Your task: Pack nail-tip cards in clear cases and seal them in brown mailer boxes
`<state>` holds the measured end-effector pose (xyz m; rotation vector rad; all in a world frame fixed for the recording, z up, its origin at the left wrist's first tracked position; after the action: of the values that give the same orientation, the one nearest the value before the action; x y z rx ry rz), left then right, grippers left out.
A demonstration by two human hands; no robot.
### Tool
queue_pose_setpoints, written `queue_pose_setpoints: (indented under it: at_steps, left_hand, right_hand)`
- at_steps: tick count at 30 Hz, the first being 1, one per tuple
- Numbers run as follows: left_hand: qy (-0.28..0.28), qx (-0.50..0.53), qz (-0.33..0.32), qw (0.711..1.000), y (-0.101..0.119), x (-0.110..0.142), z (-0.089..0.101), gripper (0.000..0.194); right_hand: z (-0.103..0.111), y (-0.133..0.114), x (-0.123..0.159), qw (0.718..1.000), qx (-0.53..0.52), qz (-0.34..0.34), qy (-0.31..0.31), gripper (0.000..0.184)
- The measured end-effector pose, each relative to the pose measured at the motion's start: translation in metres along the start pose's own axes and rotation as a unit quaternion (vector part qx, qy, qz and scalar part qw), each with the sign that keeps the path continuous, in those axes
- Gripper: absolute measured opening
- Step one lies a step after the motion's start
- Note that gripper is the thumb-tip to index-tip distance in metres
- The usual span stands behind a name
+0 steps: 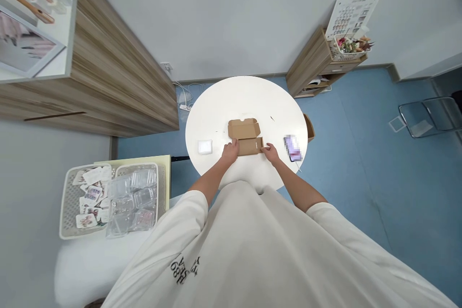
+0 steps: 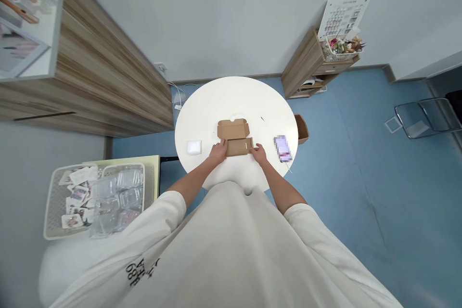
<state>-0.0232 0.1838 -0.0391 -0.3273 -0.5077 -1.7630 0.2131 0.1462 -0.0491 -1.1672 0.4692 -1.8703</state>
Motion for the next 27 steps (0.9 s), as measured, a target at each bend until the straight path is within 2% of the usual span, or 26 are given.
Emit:
queue_pose_setpoints:
  at_steps: [4,10,12,16,23,27]
  left_hand:
    - [-0.001,-0.009,-0.002,1.000,0.001,0.001,0.001,0.093]
    - [-0.004,0.003,0.003,1.000,0.001,0.001,0.000,0.094]
    - [-0.008,0.019,0.007,1.000,0.000,0.000,0.000,0.093]
    - [-0.007,0.024,0.008,1.000,0.000,0.000,0.000,0.094]
    - [0.002,-0.009,0.004,1.000,-0.001,0.000,0.000,0.094]
    - [0.000,0.001,0.008,1.000,-0.001,-0.001,-0.001,0.092]
  right_hand:
    - [-0.001,-0.004,-0.002,0.999,0.036,0.015,0.015,0.053]
    - [-0.021,-0.032,0.006,0.988,0.098,0.117,-0.015,0.040]
    - [-0.032,-0.042,0.011,0.976,0.143,0.157,-0.042,0.038]
    - [-0.048,-0.054,0.020,0.932,0.272,0.220,-0.095,0.039]
    - [-0.055,-0.056,0.018,0.870,0.435,0.191,-0.135,0.036]
    - [-0.058,-0.060,0.019,0.858,0.464,0.176,-0.131,0.037]
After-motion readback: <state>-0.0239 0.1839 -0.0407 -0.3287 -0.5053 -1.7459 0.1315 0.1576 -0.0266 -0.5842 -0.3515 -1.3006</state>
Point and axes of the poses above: each hand's wrist, its own x-axis away from the middle knuckle, its own z-axis out of the back of the hand, y = z × x, the point moved 10 cm from there along -x, towards the middle knuckle, and after that the axes turned 9 degrees about z, right-handed, at the moved point
